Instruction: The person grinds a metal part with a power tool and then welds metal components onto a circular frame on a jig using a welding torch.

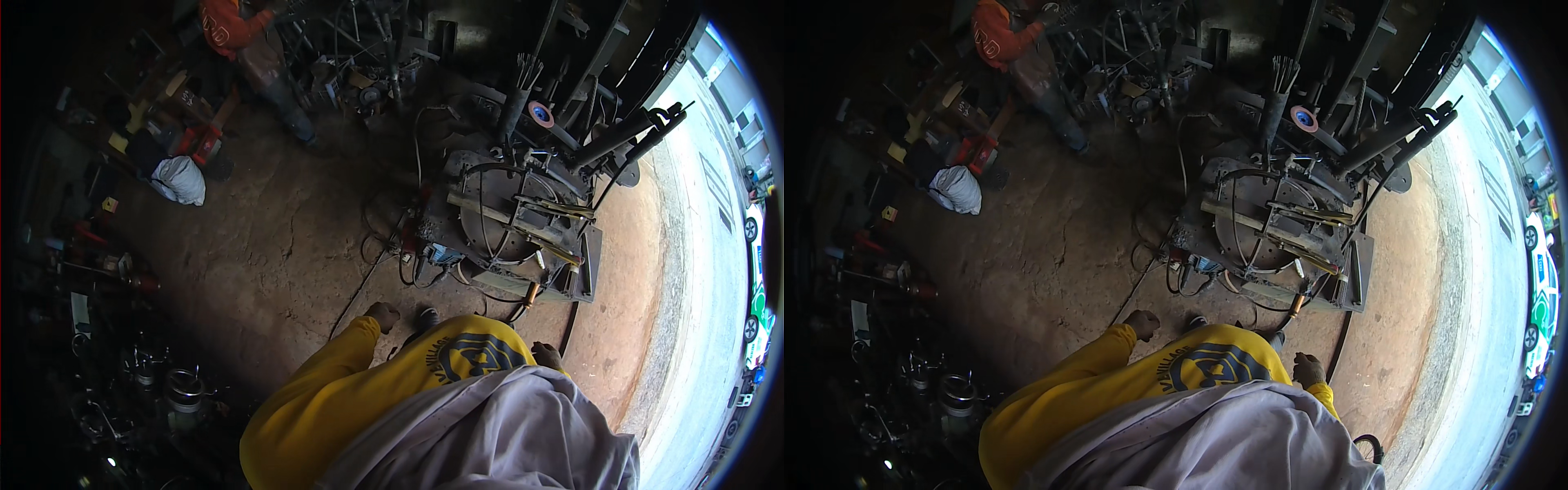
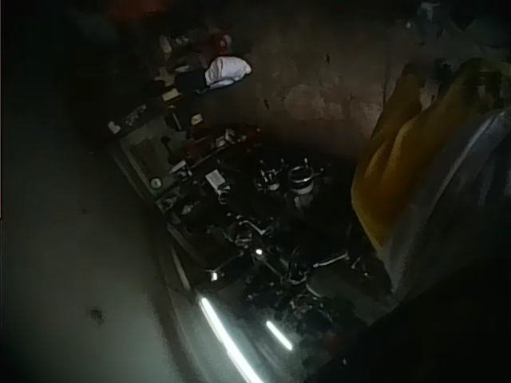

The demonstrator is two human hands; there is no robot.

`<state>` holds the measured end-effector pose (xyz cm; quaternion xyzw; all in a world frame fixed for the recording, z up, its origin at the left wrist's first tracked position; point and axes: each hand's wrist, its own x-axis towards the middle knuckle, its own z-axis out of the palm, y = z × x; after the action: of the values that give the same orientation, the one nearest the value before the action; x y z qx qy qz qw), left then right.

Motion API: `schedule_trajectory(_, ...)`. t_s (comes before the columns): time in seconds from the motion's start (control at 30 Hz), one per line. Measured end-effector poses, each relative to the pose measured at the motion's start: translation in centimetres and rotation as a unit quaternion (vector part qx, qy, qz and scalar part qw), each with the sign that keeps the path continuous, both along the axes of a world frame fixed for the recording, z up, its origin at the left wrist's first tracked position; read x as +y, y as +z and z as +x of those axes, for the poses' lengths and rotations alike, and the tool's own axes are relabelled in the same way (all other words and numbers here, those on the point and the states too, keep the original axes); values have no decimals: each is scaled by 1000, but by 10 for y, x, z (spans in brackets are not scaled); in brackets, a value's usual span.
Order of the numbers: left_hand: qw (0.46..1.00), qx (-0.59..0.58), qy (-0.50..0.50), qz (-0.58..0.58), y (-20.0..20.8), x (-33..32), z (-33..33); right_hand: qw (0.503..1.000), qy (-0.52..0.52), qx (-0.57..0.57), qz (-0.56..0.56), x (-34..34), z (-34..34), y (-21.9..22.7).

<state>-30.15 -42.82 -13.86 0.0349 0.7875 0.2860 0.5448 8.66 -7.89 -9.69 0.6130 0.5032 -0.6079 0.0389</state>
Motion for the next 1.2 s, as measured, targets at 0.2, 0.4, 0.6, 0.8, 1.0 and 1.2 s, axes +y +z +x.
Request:
schedule_trajectory(0.2,999,-21,-13,-22,8,-5,7,999,12,-44,-8,-13,7,5)
schedule_trajectory(0.4,998,-36,-25,-47,9,-22,2,998,-7,-46,-40,-16,26,-21)
schedule_trajectory(0.6,996,11,-90,-24,-8,-3,-8,999,24,39,2,-20,52,-46)
schedule_trajectory(0.8,986,46,-153,38,21,24,7,998,-47,-50,-9,-22,32,-22)
schedule_trajectory(1.0,983,48,-178,0,35,45,15,996,-26,-80,-30,-29,52,-31)
schedule_trajectory(1.2,984,71,-164,-4,30,38,16,996,-23,-77,-48,-8,44,-42)
